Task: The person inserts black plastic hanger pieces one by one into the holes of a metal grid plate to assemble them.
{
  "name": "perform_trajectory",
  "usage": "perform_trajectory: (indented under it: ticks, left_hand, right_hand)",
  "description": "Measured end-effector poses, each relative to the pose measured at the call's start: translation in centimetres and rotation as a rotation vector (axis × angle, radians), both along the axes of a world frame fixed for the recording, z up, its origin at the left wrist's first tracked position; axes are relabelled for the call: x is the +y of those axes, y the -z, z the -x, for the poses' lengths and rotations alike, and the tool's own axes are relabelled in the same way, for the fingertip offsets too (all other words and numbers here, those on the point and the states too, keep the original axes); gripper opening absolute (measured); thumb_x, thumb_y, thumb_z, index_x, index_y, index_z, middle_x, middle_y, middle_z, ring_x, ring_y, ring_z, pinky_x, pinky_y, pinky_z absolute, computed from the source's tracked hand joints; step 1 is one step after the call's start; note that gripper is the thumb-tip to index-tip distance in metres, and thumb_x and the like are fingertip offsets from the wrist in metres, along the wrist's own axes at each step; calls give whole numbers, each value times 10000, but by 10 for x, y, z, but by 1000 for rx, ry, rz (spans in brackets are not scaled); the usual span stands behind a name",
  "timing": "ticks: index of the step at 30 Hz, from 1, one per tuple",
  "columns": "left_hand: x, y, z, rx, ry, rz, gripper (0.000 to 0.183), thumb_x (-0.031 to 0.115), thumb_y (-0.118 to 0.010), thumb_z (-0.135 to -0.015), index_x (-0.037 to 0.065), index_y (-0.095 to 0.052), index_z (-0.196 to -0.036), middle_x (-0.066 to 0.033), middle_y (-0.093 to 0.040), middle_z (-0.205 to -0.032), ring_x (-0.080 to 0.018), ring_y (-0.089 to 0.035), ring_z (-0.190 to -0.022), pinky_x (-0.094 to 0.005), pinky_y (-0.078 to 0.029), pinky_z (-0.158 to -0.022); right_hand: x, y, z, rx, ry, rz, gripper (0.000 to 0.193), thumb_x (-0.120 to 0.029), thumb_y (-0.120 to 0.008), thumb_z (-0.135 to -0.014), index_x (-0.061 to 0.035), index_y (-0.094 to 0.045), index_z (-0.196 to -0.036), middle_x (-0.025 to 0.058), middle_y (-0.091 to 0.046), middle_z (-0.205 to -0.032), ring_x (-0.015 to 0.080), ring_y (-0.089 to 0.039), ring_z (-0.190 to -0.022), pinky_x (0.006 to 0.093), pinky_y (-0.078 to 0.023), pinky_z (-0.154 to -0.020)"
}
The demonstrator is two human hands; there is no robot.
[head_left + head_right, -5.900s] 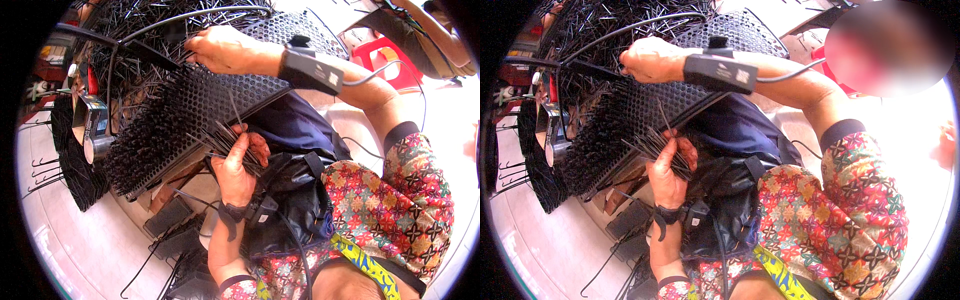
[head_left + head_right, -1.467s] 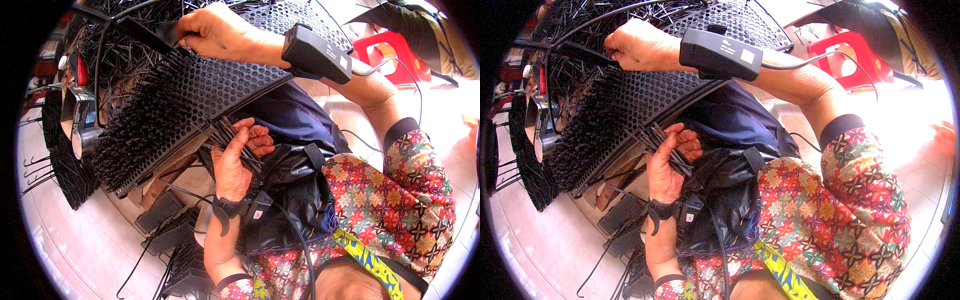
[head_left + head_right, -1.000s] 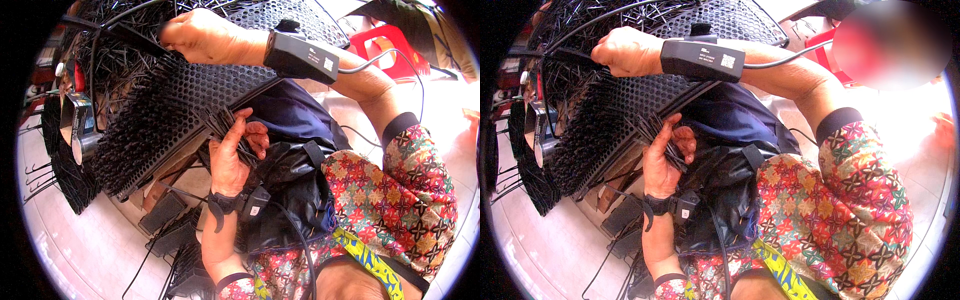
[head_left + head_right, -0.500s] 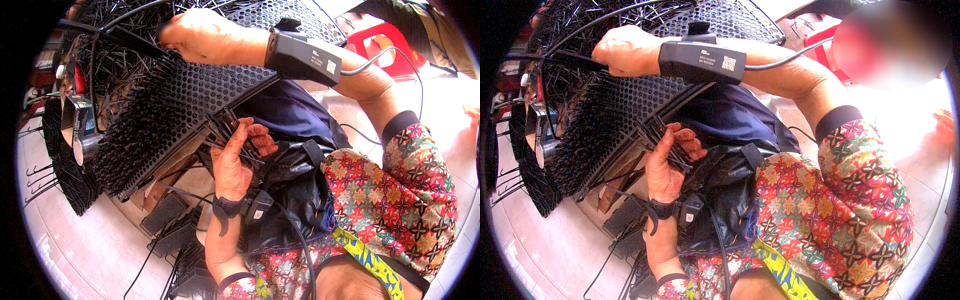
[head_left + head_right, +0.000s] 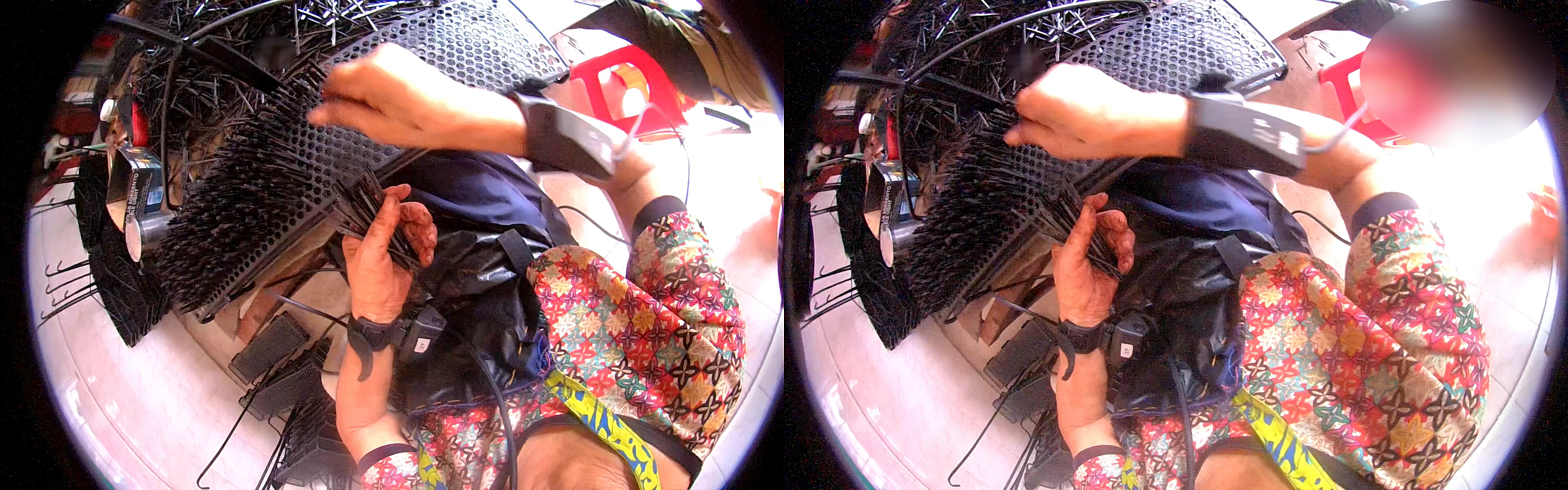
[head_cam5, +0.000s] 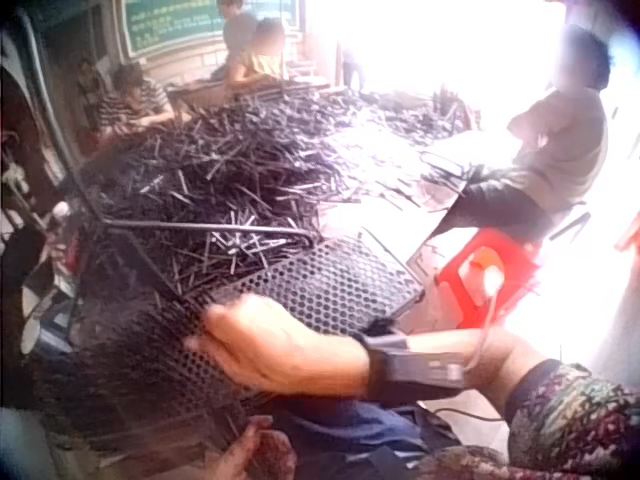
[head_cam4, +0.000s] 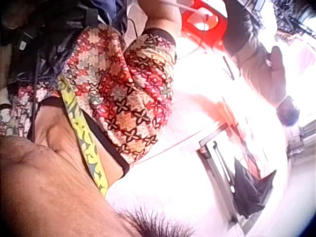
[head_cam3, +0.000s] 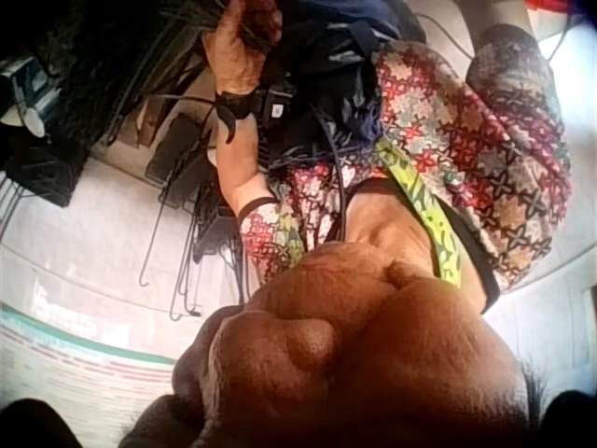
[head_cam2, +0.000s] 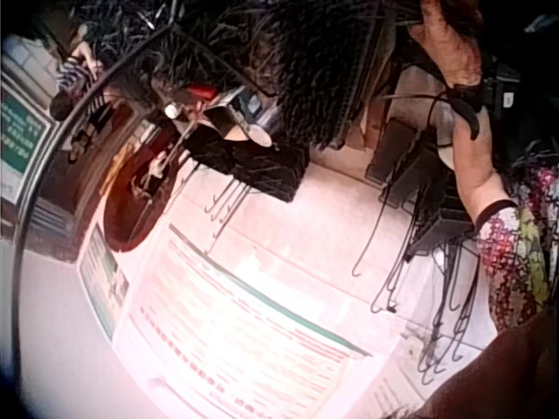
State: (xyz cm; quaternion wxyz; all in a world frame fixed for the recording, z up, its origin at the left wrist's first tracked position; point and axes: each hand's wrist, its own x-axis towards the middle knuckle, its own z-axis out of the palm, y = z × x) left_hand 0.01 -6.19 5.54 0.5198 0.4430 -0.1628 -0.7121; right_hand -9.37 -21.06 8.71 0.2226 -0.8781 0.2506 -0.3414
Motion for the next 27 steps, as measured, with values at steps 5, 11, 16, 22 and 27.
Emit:
perform_trajectory:
  ticks: [5,11,16,22,27]
  left_hand:
    - [1,1,-5,-97,-2,11,276,305,-493,-832,33,-533,-852,-67,-546,-641,-143,-510,-489,-230,-343,-379]
    - [-5,-24,-3,-97,84,138,245,251,-518,-822,6,-518,-808,-89,-541,-617,-151,-510,-474,-222,-346,-363]
    - [0,-16,3,-66,4,144,197,157,-501,-838,-20,-517,-924,-109,-582,-731,-167,-561,-598,-241,-440,-483]
    - [6,-11,1,-90,-100,114,176,81,-501,-832,-31,-531,-964,-102,-596,-793,-163,-577,-652,-268,-490,-562]
    - [12,-14,2,-265,-103,157,165,82,-503,-833,-33,-545,-943,-95,-595,-768,-138,-559,-612,-235,-443,-499]
  right_hand:
    - [32,3,19,123,-196,-412,289,-256,-601,-753,29,-560,-776,194,-505,-583,309,-510,-508,354,-403,-465]
    - [43,-10,23,81,-279,-954,282,-208,-591,-769,52,-555,-869,143,-589,-688,156,-544,-592,296,-441,-549]
    - [47,-3,32,-20,-183,-1041,218,-150,-600,-767,48,-568,-853,97,-598,-672,97,-536,-624,263,-441,-566]
    - [45,-1,36,-211,-102,-865,138,-91,-579,-784,31,-568,-847,44,-594,-676,70,-543,-609,216,-444,-543]
    - [49,5,32,-276,-124,-1073,140,-98,-576,-782,25,-561,-847,33,-563,-657,76,-519,-570,228,-441,-512]
